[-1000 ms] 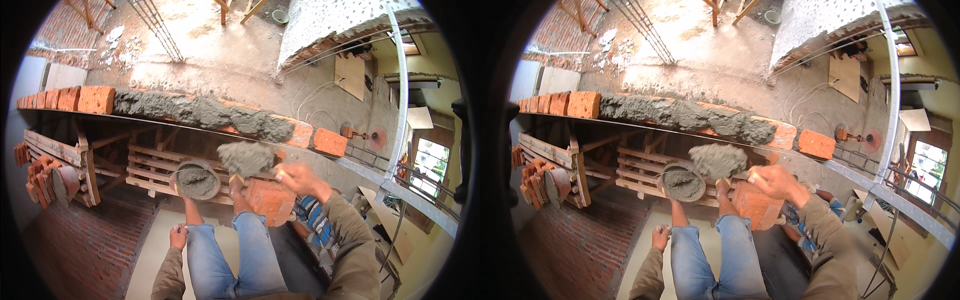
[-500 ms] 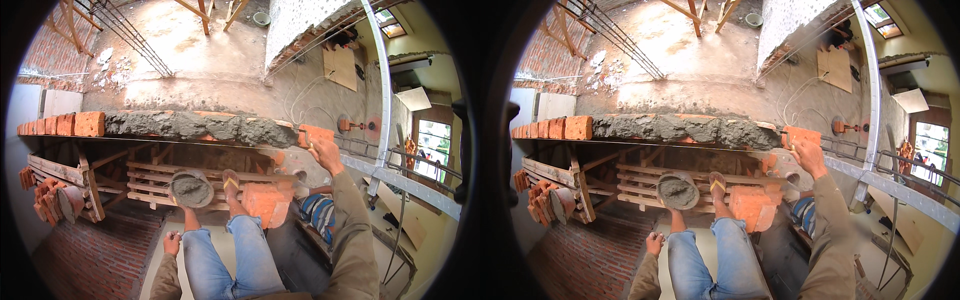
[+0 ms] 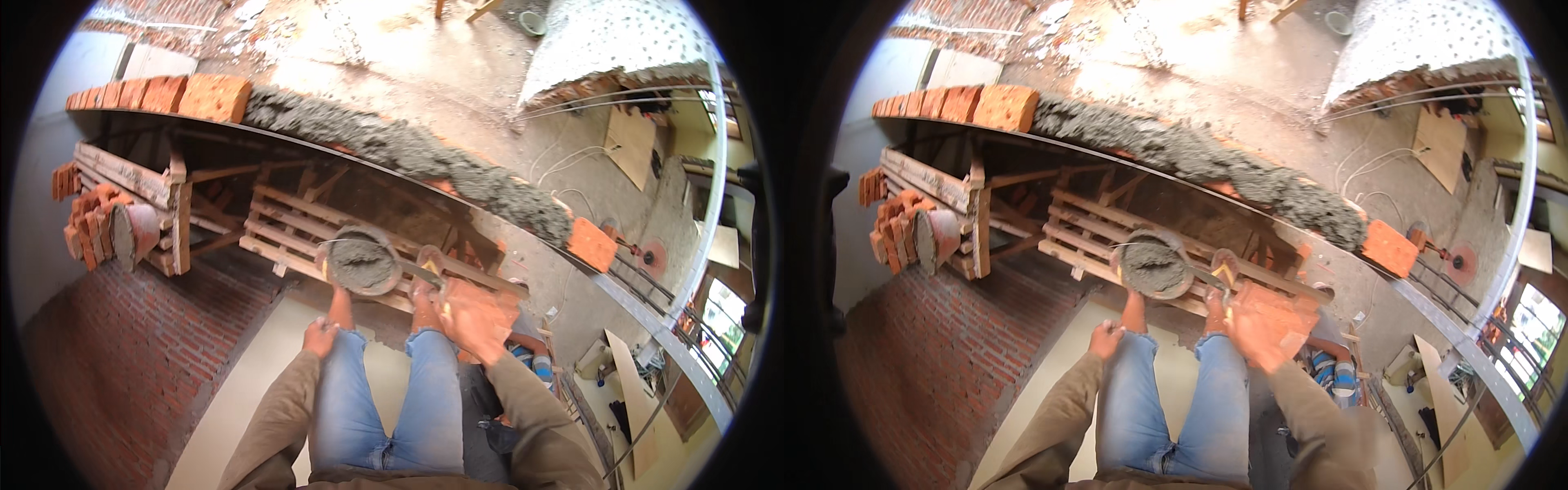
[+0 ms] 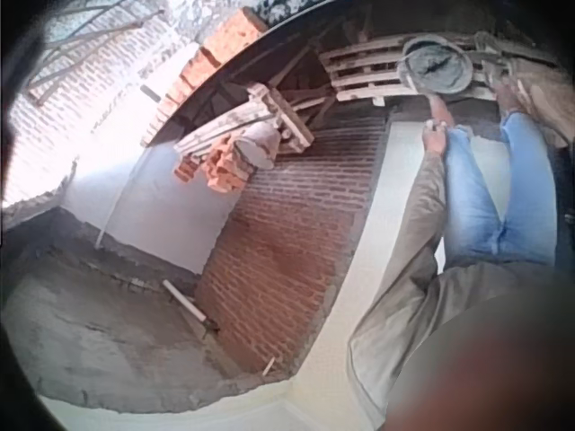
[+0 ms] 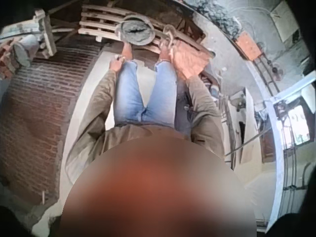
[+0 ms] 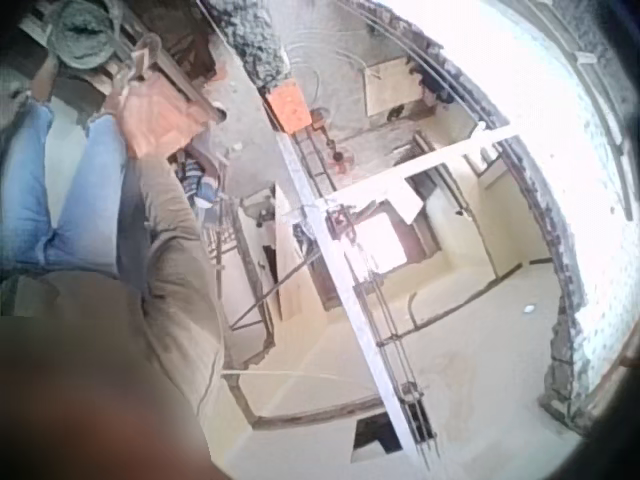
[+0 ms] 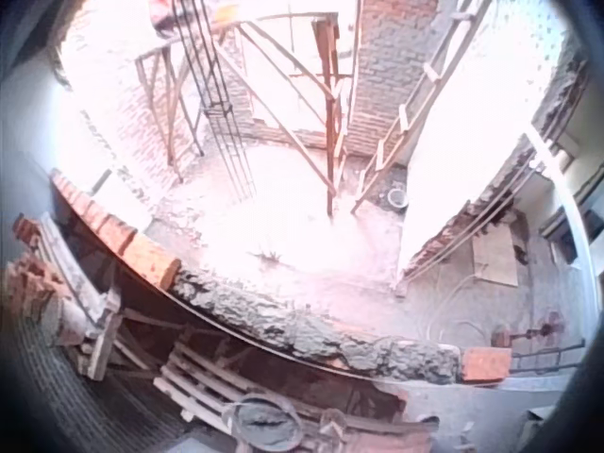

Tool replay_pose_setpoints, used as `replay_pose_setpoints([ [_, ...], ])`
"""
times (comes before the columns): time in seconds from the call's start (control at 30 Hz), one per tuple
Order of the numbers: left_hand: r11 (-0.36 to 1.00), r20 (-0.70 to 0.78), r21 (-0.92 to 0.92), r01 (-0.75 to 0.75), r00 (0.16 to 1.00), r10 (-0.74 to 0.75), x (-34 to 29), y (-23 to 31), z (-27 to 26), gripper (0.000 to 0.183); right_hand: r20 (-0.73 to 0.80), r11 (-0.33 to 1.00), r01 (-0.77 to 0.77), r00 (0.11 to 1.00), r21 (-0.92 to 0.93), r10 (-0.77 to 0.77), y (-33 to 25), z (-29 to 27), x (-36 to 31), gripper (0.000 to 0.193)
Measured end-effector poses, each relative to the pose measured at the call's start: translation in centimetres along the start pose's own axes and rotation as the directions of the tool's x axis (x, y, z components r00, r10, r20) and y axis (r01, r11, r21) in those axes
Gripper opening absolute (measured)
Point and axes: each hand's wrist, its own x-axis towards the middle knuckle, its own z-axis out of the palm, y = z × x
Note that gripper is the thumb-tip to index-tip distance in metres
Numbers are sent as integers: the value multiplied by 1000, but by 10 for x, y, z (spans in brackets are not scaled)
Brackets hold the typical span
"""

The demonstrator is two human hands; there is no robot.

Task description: The person scoops mortar from a bucket with a trowel and spreads it along a brick course on a wooden scaffold. They place red bricks one by one onto the mortar, tap them into alignment, and continue the process along the wall.

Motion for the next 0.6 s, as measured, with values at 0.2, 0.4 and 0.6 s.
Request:
replay_pose_setpoints([
  [0.2,957,-21,-263,125,991,-136,76,-17,-5,27,-2,924,3,1000,-381,-4,-67,153,154,26],
  [0.4,955,-45,-262,136,987,-153,170,-57,2,41,263,825,181,964,-535,-40,-67,248,216,33],
  [0.6,944,12,-300,136,990,-139,217,-55,4,45,194,894,98,981,-437,-13,-22,203,149,39],
])
